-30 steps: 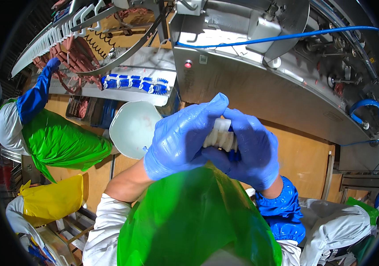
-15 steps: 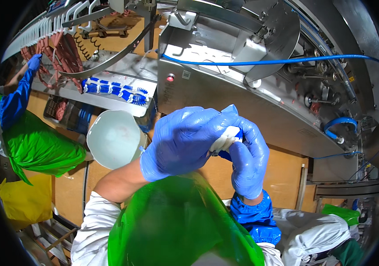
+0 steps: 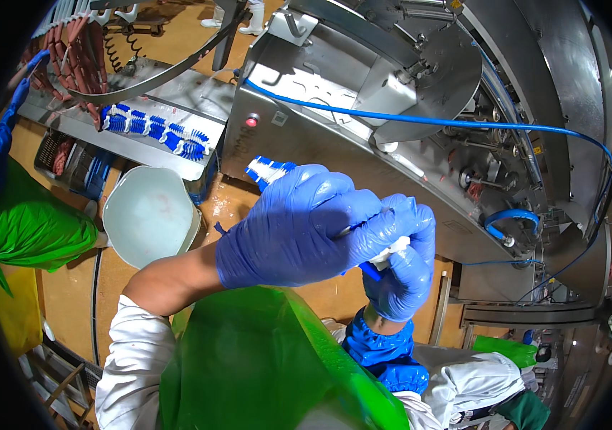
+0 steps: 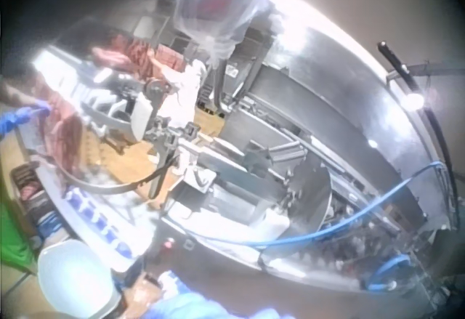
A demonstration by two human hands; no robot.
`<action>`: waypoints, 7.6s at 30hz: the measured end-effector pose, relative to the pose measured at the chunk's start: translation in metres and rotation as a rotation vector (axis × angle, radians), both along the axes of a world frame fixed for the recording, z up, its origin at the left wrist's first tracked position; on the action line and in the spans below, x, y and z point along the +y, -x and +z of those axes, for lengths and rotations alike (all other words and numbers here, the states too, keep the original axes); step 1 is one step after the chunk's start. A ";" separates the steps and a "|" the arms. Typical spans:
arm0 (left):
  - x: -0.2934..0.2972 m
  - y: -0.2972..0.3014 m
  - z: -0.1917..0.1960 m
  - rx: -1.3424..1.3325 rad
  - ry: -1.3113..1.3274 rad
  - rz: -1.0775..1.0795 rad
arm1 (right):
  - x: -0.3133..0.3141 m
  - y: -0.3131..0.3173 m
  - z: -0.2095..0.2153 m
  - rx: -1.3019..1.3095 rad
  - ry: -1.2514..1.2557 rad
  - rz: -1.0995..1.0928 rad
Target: The person assembles a long chain of blue and white plastic components onto a metal rod on a machine. They connect individual pieces by hand, inspect the assembly, and use scissors to trim a small part. The person then installs the assembled chain onto the machine's rotating mechanism.
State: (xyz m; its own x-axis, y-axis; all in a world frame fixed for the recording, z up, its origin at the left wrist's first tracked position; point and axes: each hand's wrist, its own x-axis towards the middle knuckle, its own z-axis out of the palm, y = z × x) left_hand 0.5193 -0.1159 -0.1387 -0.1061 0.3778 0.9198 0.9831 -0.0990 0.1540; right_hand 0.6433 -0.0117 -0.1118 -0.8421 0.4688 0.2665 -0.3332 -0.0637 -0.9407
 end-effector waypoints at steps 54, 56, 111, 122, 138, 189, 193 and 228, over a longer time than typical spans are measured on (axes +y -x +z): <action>-0.029 -0.026 -0.034 -1.037 0.957 -0.710 | 0.036 -0.048 -0.052 -0.243 -1.132 0.231; -0.025 -0.027 -0.025 -0.874 0.944 -0.550 | 0.037 -0.043 -0.044 -0.329 -1.102 0.202; 0.001 -0.002 -0.011 -0.261 0.044 -0.049 | 0.020 0.006 0.000 0.076 -1.103 -0.336; 0.002 -0.003 -0.007 -0.109 0.008 0.181 | 0.022 0.006 0.013 0.103 -1.245 -0.315; 0.034 0.036 0.013 -0.070 -0.114 0.135 | 0.033 0.040 0.045 -0.137 -1.205 -0.443; 0.000 0.030 0.052 -0.018 -0.048 0.059 | 0.023 0.040 0.068 0.228 -1.234 -0.219; 0.002 0.028 0.052 -0.018 -0.061 0.048 | 0.029 0.038 0.066 0.230 -1.291 -0.232; 0.014 0.024 0.034 -0.989 0.151 -0.719 | 0.042 0.033 0.034 0.233 -1.535 -0.279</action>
